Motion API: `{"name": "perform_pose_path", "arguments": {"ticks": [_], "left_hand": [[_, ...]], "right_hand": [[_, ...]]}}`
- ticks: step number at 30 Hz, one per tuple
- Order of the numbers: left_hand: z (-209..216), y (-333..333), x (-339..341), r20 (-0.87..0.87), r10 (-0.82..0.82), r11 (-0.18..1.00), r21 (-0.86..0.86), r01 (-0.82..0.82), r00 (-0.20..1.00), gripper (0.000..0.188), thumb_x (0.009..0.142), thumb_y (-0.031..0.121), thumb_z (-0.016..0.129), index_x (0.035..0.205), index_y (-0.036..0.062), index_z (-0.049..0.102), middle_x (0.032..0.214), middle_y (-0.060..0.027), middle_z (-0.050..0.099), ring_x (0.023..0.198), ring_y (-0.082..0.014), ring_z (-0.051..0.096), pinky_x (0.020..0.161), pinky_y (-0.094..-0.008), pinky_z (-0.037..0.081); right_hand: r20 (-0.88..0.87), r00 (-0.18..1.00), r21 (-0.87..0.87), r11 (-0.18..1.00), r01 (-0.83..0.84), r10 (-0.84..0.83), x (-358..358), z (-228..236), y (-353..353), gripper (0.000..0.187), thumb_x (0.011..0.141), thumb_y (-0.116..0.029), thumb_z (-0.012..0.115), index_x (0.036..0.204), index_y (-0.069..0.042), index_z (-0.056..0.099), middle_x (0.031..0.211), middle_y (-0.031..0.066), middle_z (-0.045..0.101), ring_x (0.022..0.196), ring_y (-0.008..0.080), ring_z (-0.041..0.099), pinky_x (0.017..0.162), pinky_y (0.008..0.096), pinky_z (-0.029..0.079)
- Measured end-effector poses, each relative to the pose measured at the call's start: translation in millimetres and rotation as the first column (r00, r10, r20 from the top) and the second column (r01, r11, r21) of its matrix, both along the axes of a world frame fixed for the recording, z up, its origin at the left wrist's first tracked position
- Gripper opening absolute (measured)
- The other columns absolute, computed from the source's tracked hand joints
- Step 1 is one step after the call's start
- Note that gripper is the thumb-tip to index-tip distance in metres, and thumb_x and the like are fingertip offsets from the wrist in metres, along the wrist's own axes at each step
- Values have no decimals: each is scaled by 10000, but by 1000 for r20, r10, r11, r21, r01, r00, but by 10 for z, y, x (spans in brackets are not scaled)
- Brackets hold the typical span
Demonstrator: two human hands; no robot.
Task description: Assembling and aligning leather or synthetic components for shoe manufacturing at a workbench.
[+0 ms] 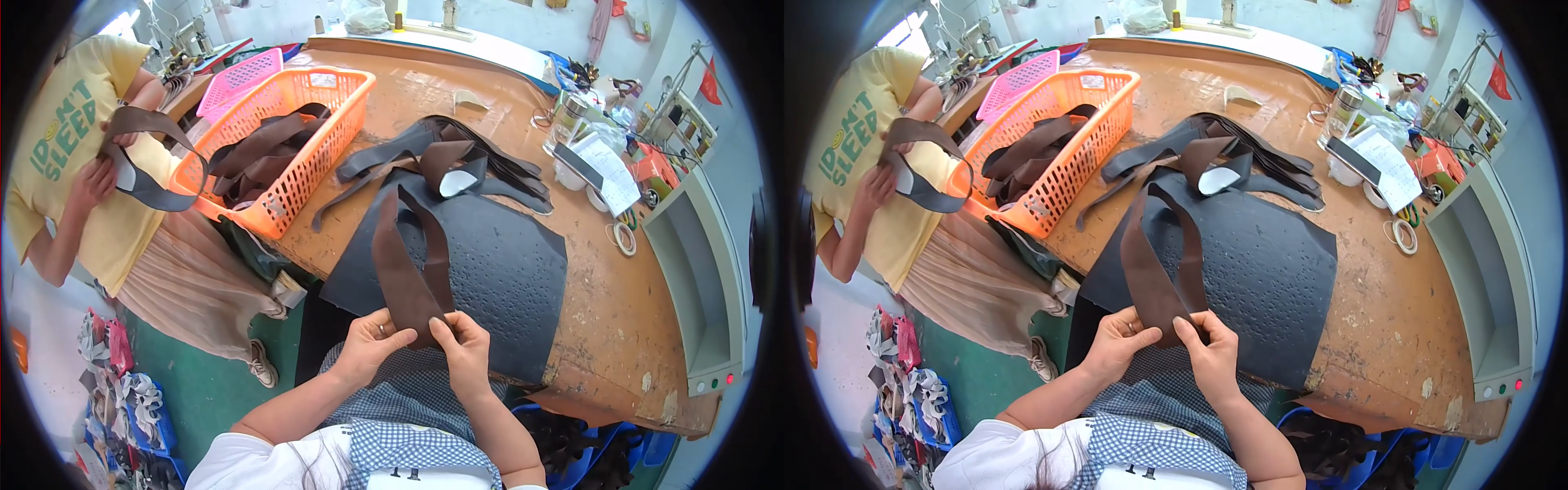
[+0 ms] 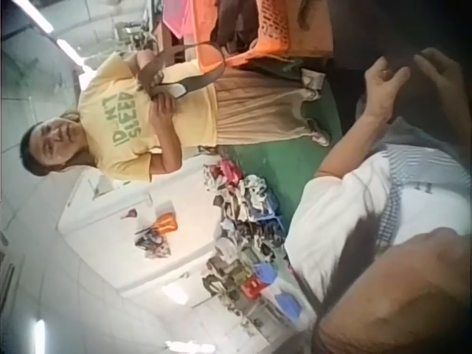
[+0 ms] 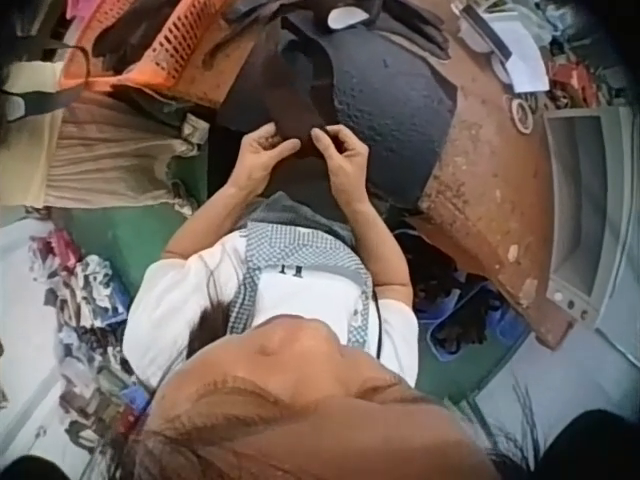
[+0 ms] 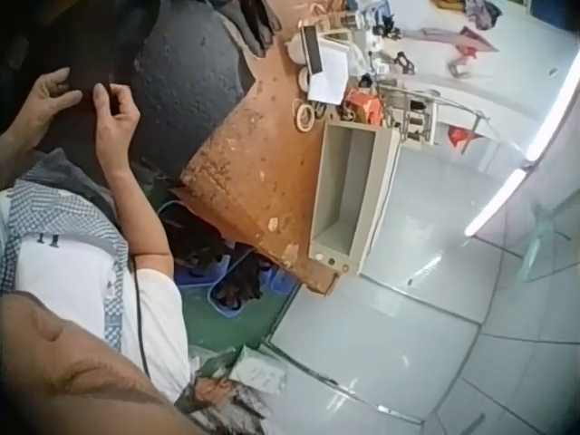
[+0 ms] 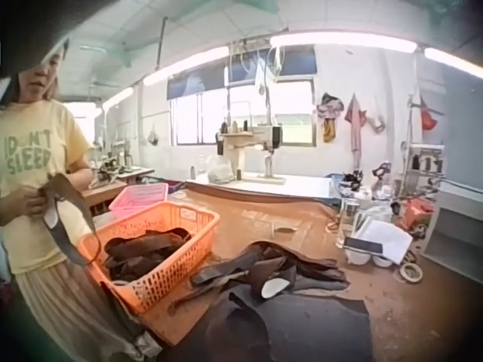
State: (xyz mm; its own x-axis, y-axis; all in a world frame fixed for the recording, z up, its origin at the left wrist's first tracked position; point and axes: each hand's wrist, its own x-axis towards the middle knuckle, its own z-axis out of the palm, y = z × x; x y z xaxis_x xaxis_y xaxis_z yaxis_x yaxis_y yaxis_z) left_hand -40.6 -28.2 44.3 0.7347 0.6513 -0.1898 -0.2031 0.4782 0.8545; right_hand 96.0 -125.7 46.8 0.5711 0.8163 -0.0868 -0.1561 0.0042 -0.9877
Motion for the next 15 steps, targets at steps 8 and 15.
{"name": "perform_pose_path", "arguments": {"ticks": [8,15], "left_hand": [[-26,74,21,-75,-59,983,172,72,995,190,843,6,730,1021,-2,664,914,-38,686,838,-91,641,797,-247,527],[59,49,5,-134,-76,966,237,106,988,133,853,0,718,982,-26,707,898,-68,712,824,-95,646,785,-260,539]], "right_hand": [[-196,981,34,999,2,5,78,88,-15,149,932,-161,673,937,-12,670,845,20,676,773,81,609,751,247,487],[-162,983,43,995,-84,90,238,4,-75,148,914,-117,680,979,15,698,957,64,703,834,110,636,784,272,509]]}}
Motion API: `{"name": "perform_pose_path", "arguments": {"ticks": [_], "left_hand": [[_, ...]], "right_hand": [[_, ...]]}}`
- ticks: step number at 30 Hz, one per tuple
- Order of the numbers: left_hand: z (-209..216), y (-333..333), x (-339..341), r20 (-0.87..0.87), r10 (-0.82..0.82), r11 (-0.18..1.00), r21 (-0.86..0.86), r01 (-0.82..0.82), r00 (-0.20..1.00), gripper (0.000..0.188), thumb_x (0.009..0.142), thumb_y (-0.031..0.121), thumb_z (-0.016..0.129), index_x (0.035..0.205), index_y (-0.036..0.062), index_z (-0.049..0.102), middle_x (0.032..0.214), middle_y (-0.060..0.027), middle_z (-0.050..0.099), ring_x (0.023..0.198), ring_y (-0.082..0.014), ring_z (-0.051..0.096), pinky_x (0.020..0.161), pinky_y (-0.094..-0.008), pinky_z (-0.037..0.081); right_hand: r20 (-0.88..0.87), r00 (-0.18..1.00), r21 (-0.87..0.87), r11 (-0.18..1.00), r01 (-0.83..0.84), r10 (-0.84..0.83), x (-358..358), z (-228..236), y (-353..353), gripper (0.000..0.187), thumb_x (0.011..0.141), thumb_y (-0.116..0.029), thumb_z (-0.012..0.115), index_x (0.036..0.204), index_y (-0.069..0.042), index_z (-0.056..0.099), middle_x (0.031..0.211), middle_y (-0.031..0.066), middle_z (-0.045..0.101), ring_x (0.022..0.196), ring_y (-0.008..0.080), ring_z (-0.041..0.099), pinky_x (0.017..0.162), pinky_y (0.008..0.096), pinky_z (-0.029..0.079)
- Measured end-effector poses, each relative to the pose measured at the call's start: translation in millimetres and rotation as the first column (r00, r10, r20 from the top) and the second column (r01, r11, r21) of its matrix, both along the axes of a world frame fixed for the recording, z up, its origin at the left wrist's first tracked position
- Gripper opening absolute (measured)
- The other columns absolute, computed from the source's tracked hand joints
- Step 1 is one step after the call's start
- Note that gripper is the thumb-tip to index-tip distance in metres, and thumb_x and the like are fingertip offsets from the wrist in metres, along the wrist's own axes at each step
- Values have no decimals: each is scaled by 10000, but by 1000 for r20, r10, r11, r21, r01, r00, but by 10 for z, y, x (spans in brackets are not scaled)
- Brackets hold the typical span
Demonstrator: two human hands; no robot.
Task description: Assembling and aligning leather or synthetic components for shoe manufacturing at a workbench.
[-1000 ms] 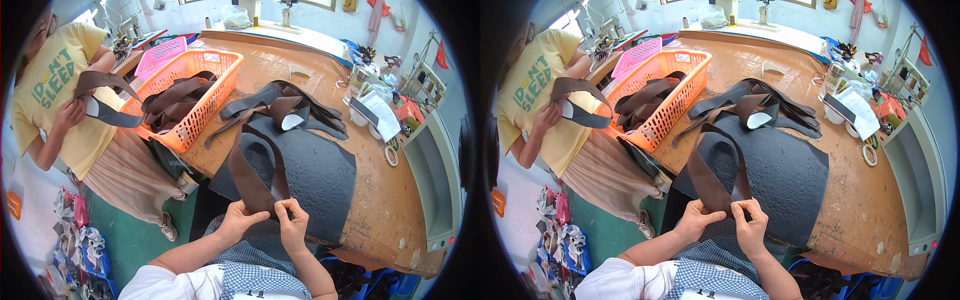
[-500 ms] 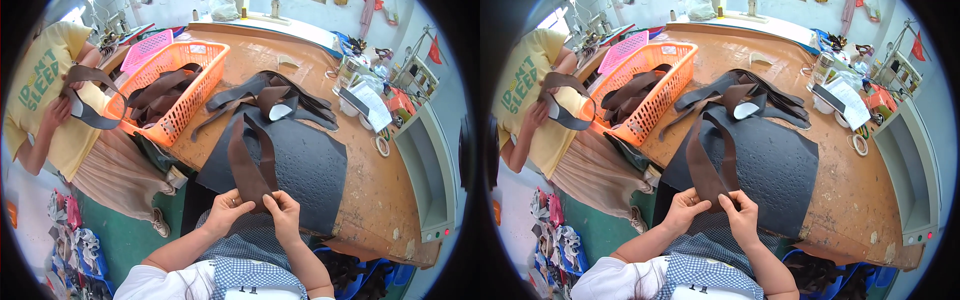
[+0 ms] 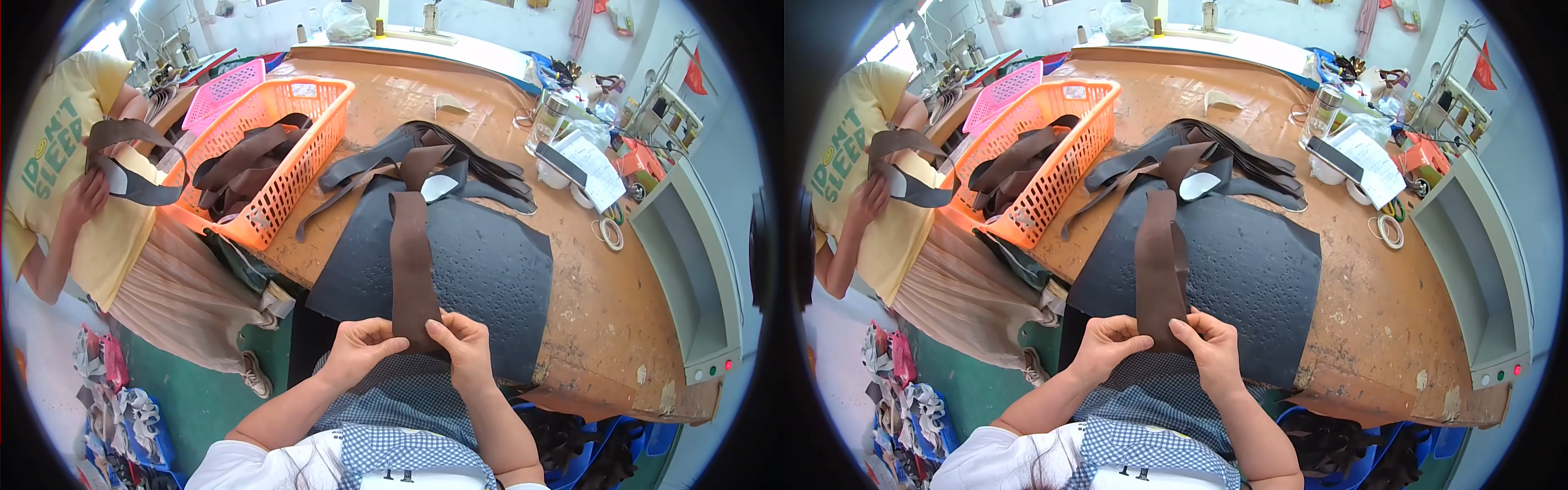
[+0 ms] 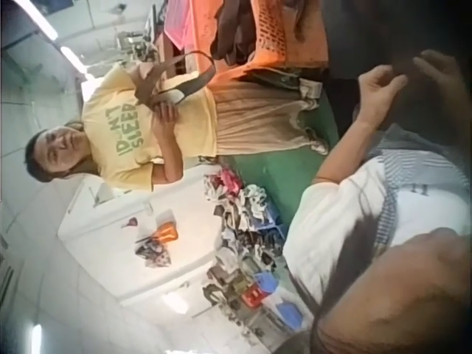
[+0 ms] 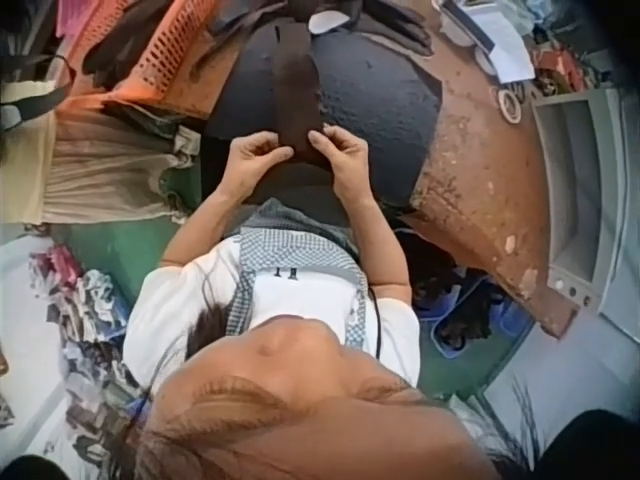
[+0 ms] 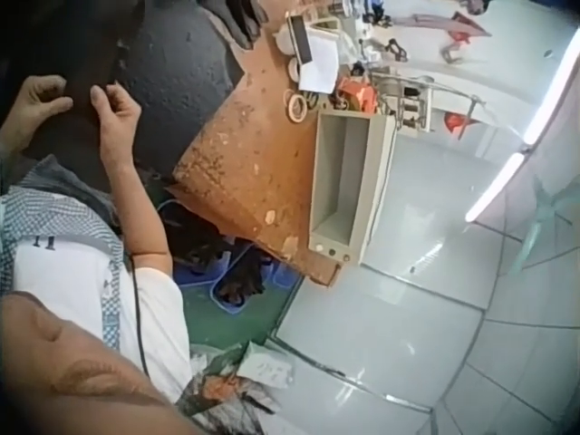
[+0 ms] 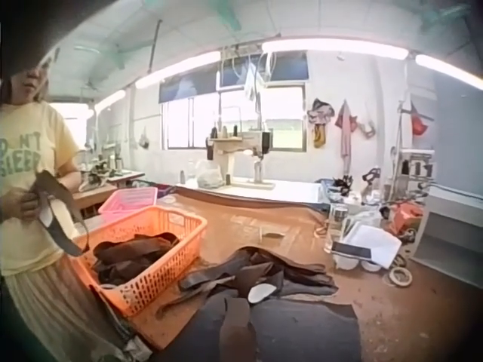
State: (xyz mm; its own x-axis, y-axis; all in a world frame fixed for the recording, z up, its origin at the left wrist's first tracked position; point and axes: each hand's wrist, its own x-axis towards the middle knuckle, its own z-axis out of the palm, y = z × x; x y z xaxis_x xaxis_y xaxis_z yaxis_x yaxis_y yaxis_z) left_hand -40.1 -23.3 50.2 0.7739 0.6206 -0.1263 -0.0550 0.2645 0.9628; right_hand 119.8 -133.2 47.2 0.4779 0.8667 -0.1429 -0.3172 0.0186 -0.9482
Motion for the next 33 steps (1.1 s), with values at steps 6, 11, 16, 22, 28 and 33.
{"name": "perform_pose_path", "arguments": {"ticks": [6,11,16,22,28,33], "left_hand": [[-53,-12,30,-4,-16,991,130,16,1000,173,943,48,622,1073,-45,689,937,-97,722,890,-149,678,830,-274,546],[17,128,72,-41,48,983,178,-40,998,209,1001,59,521,1135,-46,642,997,-137,718,984,-198,690,904,-296,524],[-135,223,53,-61,36,978,208,-22,998,204,994,42,519,1127,-47,645,996,-139,717,973,-190,691,895,-294,529],[-125,230,112,-61,41,974,226,-26,997,200,993,43,519,1113,-50,648,967,-132,720,946,-183,696,876,-292,536],[-95,188,186,-158,49,942,337,7,986,198,987,71,529,1092,-29,663,926,-95,729,892,-129,695,832,-274,547],[-168,165,232,-173,16,929,367,49,985,215,980,63,528,1140,-9,652,948,-91,725,874,-135,689,839,-277,544]], "right_hand": [[97,989,105,990,98,-108,39,-46,-124,106,886,-8,662,969,43,703,928,74,705,875,133,637,949,353,496],[728,549,272,908,319,-411,509,341,-373,79,853,60,630,810,26,574,828,44,563,933,167,569,1033,376,397],[925,-8,325,784,528,-379,1179,594,-671,40,890,2,619,876,37,607,851,119,611,921,254,601,992,400,426],[965,-233,79,712,698,122,1785,229,-943,113,905,-67,594,936,19,660,887,144,645,911,326,571,1020,470,386],[972,-213,209,773,599,-97,1297,-4,-901,127,868,-18,582,970,15,651,983,166,617,994,350,562,982,459,411],[959,118,196,906,376,-256,652,-19,-594,96,866,8,609,952,9,652,958,161,642,927,325,596,848,390,479]]}}
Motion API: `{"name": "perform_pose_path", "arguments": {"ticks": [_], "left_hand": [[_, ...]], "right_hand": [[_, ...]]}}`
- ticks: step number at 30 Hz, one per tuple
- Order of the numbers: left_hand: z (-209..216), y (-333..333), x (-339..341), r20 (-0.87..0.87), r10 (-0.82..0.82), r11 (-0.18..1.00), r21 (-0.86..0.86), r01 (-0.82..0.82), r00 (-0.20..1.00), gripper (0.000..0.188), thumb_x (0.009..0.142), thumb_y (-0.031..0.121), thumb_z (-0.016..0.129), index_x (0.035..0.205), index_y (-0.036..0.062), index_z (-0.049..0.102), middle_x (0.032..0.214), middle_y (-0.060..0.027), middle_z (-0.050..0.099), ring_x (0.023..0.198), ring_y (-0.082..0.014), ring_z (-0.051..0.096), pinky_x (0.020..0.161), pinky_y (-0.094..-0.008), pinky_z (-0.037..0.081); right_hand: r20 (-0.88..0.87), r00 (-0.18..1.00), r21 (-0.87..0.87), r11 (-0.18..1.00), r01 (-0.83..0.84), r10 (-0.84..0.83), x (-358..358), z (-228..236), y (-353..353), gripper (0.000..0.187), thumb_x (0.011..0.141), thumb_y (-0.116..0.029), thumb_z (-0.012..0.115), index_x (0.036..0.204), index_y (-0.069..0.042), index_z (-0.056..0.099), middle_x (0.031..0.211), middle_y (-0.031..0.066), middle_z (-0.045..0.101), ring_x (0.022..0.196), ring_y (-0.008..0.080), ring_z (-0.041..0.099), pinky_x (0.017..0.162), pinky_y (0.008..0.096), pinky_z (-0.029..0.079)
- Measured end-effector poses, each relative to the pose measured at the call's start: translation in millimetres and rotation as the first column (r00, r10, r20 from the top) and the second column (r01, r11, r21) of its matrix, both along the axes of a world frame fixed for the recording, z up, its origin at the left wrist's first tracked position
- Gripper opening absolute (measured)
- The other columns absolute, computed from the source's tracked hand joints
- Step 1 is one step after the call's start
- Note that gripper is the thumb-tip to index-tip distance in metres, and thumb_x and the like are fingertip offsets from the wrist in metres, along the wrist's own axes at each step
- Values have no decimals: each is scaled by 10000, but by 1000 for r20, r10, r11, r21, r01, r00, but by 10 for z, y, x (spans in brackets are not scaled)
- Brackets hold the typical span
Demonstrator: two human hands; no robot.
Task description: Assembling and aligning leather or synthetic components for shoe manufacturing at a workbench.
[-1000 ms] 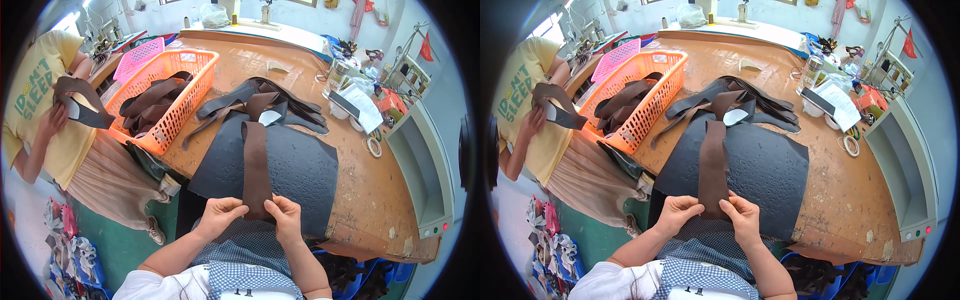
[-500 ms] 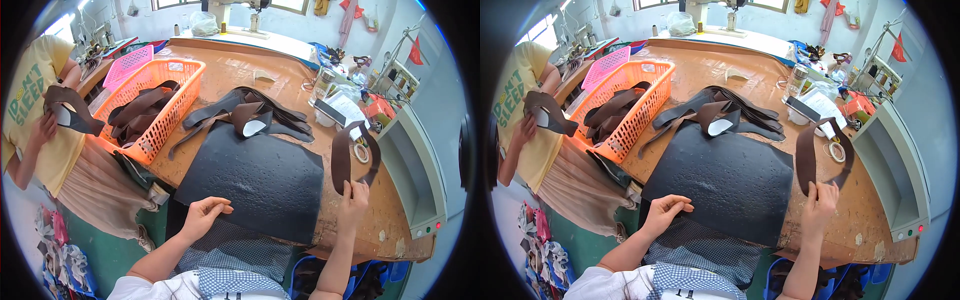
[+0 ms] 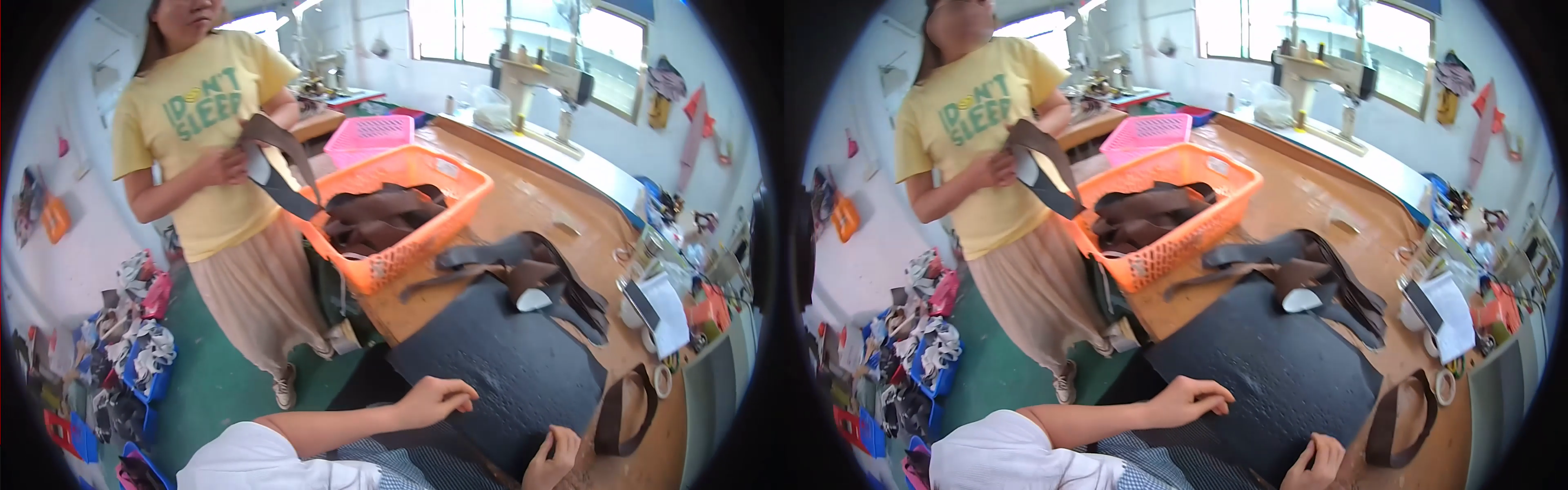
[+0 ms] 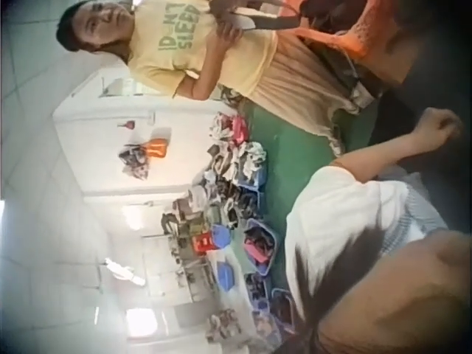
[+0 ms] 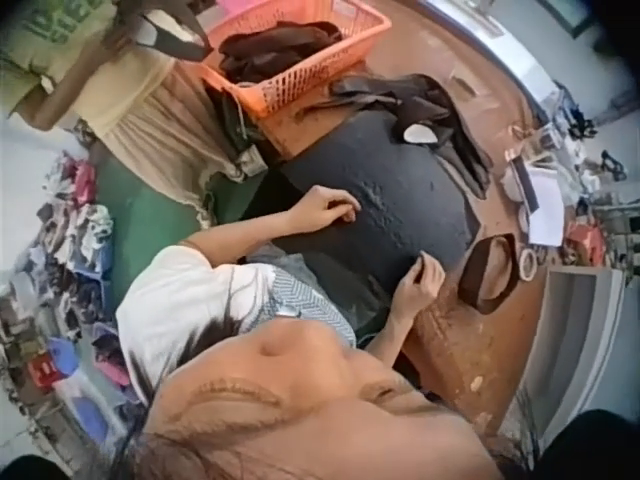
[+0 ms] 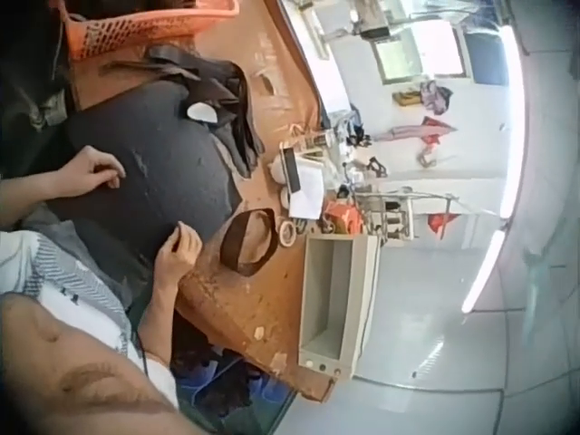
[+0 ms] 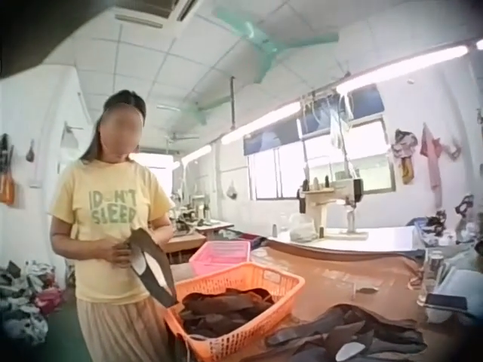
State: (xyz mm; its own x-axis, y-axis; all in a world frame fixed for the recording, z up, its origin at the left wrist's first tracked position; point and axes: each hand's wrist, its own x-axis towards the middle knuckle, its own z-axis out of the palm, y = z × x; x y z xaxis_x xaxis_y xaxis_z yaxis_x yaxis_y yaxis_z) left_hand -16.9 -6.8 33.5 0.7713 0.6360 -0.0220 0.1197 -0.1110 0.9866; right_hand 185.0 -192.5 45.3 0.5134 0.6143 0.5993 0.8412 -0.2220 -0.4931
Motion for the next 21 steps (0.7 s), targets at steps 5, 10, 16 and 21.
{"name": "perform_pose_path", "arguments": {"ticks": [5,10,16,21], "left_hand": [[-75,-92,37,-18,32,993,112,-30,999,224,958,43,540,1142,-5,660,947,-93,725,852,-140,686,800,-281,554],[-95,-36,76,46,27,992,119,-32,999,211,958,51,553,1125,-12,666,940,-94,724,835,-132,685,779,-278,555],[128,548,121,109,41,998,34,-45,993,184,962,69,547,1069,-30,660,857,-83,698,770,-116,668,702,-260,544],[270,1329,426,69,221,740,638,-213,973,172,877,99,623,1004,-10,668,878,-167,701,799,-300,692,741,-375,549]], "right_hand": [[-54,993,-7,995,-102,101,-123,-19,196,111,894,-33,622,984,-14,684,994,153,675,973,333,620,883,414,494],[-61,987,-2,989,-148,148,-149,-65,343,104,904,-64,640,994,-36,684,1005,158,669,964,329,623,889,406,495],[-137,982,-17,991,-132,129,-189,-110,418,106,809,61,609,892,18,659,892,143,646,881,314,601,797,390,481],[-193,977,-32,994,-103,95,-165,-122,380,82,817,48,621,880,16,664,875,139,643,863,298,605,780,371,480]]}}
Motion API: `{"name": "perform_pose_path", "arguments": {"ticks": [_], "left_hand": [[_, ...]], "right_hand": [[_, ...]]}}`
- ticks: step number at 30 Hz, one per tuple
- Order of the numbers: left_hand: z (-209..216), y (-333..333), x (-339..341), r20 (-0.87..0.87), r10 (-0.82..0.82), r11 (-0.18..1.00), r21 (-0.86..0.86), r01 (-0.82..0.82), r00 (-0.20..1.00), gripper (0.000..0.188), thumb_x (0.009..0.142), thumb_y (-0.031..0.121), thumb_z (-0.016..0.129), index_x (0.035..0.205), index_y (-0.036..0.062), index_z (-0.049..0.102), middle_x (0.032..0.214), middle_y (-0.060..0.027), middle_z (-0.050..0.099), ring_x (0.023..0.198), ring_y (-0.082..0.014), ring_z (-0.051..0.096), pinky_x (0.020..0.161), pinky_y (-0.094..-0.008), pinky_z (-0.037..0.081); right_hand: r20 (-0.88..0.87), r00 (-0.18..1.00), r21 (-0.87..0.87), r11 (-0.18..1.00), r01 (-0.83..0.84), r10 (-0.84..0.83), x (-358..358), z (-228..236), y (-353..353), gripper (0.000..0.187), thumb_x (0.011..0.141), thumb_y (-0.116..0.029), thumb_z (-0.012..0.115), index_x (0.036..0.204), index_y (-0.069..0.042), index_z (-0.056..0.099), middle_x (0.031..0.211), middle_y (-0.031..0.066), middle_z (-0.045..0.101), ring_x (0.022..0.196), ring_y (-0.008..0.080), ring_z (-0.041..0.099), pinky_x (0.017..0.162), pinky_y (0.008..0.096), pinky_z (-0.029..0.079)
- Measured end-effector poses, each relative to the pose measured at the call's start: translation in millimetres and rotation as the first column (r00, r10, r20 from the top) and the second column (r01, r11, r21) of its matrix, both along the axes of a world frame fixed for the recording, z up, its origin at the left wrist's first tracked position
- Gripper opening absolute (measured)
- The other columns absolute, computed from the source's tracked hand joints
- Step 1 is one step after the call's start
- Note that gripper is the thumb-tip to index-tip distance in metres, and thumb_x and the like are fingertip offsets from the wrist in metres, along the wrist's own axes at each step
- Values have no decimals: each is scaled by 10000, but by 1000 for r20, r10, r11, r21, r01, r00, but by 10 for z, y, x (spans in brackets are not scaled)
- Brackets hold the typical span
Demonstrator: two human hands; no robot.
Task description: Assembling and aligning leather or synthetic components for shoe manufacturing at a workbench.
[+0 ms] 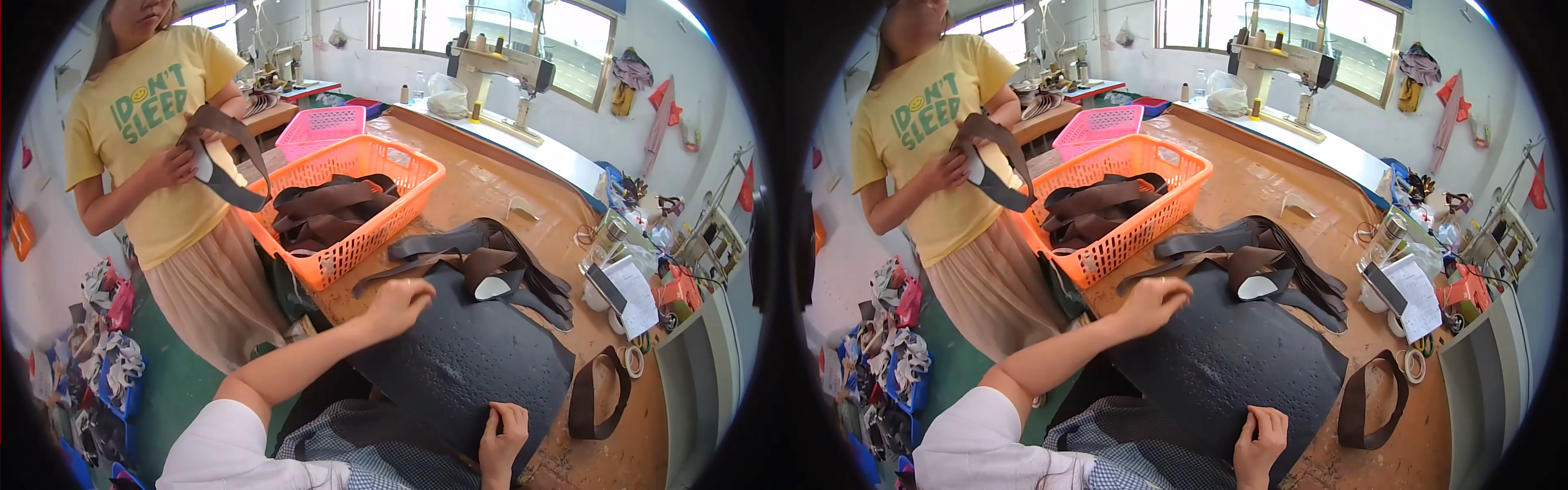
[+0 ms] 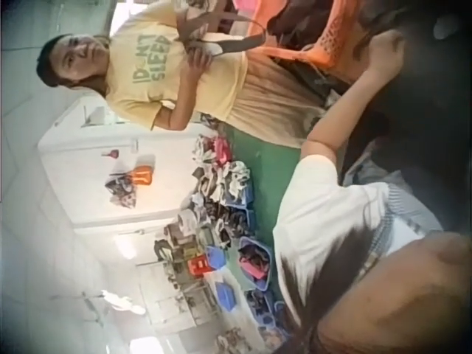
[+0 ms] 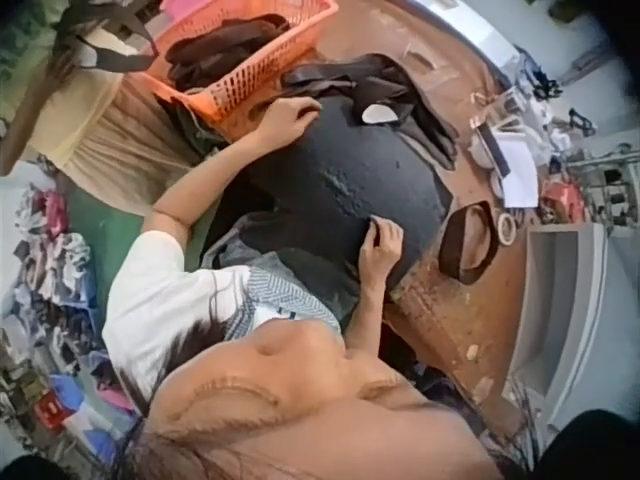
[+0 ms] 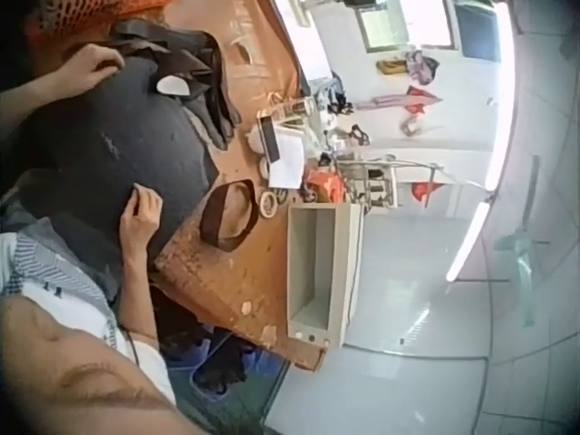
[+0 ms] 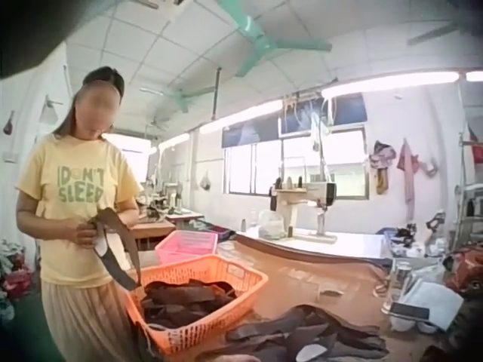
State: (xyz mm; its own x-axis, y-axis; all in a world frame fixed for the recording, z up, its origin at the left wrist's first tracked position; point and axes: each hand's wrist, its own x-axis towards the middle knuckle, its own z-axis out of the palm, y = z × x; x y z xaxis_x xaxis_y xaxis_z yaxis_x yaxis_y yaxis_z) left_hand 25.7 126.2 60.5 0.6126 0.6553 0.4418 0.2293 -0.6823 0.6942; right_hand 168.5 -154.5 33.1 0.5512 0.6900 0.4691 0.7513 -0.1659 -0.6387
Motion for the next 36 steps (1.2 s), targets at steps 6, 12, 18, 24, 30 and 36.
{"name": "perform_pose_path", "arguments": {"ticks": [6,12,18,24,30,36], "left_hand": [[-338,941,615,-127,291,890,400,-220,948,193,826,144,666,969,15,651,938,-206,677,918,-363,662,820,-458,518],[546,1374,921,53,411,726,586,-361,910,66,841,108,573,881,65,604,821,-151,626,779,-331,652,654,-438,532],[1686,1249,856,144,183,551,804,-223,972,105,863,111,587,941,69,643,872,-159,662,816,-353,649,706,-460,513],[2220,580,542,353,-36,535,797,-280,935,183,789,26,656,952,70,585,862,-111,648,818,-302,647,675,-405,516],[1931,-314,283,342,-260,596,793,-129,903,282,731,-52,666,960,65,552,877,-80,638,777,-272,632,629,-351,501],[1195,-941,-257,481,-267,832,552,-52,835,329,689,-75,698,957,44,548,948,-132,673,765,-264,641,653,-310,507]], "right_hand": [[-27,1000,36,999,-10,11,60,24,22,52,825,39,631,857,13,665,851,139,634,826,291,597,756,362,475],[2,1000,26,1000,-4,4,71,0,82,61,823,35,647,874,7,667,848,133,628,830,290,592,752,367,472],[22,1000,40,999,-10,9,69,7,87,71,826,16,652,887,-7,679,859,118,642,838,287,596,741,372,487],[-161,983,87,993,-77,90,-20,112,89,81,847,8,648,906,-7,702,841,110,672,802,236,637,734,335,506],[-293,855,285,893,-348,427,-360,779,197,131,903,-22,611,991,10,701,917,113,701,840,183,668,769,297,524],[-706,209,494,683,-538,676,-629,852,153,405,992,-303,501,1184,41,597,1095,146,665,985,216,648,843,338,513]]}}
